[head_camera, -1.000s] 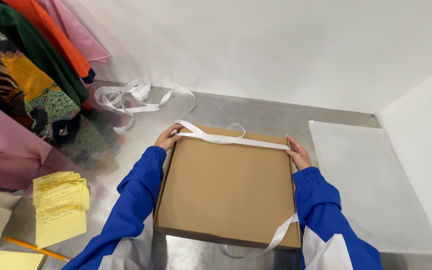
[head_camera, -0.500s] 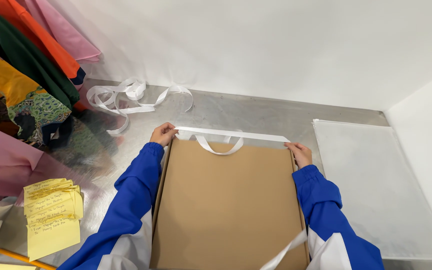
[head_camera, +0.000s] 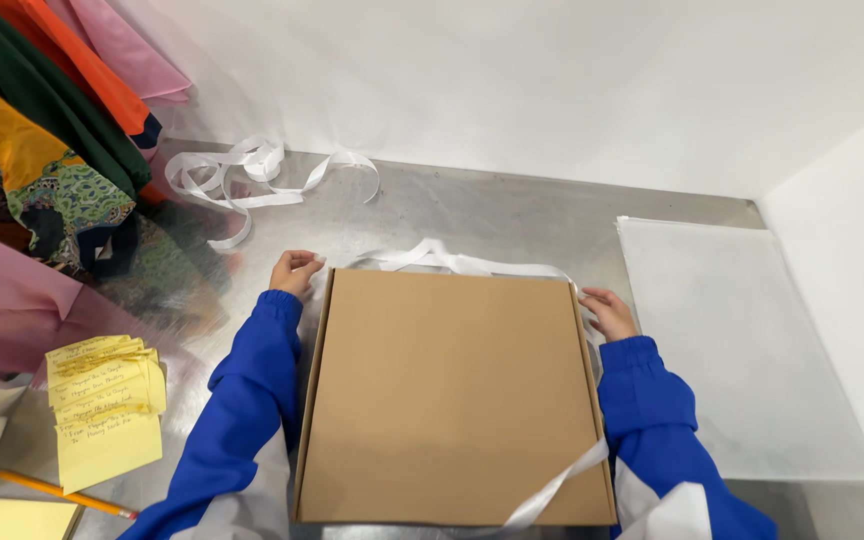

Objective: The person takes a pair of pants out of a shipping box, removes them from a plastic bag, and hangs them on a hanger on a clothing rack.

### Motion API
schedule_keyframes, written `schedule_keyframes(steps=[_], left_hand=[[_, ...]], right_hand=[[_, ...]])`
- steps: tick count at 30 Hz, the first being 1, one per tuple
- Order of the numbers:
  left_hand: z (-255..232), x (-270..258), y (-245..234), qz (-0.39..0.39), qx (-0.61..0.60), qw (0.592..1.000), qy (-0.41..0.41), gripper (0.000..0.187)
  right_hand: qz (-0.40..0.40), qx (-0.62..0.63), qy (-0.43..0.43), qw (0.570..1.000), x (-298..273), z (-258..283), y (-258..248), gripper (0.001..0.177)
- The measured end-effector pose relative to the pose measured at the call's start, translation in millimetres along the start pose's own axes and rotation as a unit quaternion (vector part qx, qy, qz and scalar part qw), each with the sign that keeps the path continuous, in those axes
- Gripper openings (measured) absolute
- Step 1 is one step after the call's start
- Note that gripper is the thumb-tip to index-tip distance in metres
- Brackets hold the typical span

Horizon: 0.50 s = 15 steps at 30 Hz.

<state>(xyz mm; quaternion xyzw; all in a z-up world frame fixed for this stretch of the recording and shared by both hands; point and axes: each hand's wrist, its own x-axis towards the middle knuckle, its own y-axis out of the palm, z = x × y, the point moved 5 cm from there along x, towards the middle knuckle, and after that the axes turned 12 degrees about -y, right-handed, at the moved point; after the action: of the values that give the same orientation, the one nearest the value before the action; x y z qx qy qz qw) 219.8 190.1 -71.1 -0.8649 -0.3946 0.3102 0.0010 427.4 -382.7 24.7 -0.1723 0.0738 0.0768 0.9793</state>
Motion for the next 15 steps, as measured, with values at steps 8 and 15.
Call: schedule_keyframes(steps=[8,15], left_hand=[[5.9,-176.8,-26.3,0.147,0.041,0.984,-0.091,0.078],[-11.3,-358.8,-46.9,0.254,0.194,0.934,-0.163,0.12]], right_hand=[[0.164,-0.044,0.048,0.984,-121.6,18.2,-15.2,0.08],[0.268,-0.147,0.108,0.946,-239.6,74.0,-25.8,0.087]])
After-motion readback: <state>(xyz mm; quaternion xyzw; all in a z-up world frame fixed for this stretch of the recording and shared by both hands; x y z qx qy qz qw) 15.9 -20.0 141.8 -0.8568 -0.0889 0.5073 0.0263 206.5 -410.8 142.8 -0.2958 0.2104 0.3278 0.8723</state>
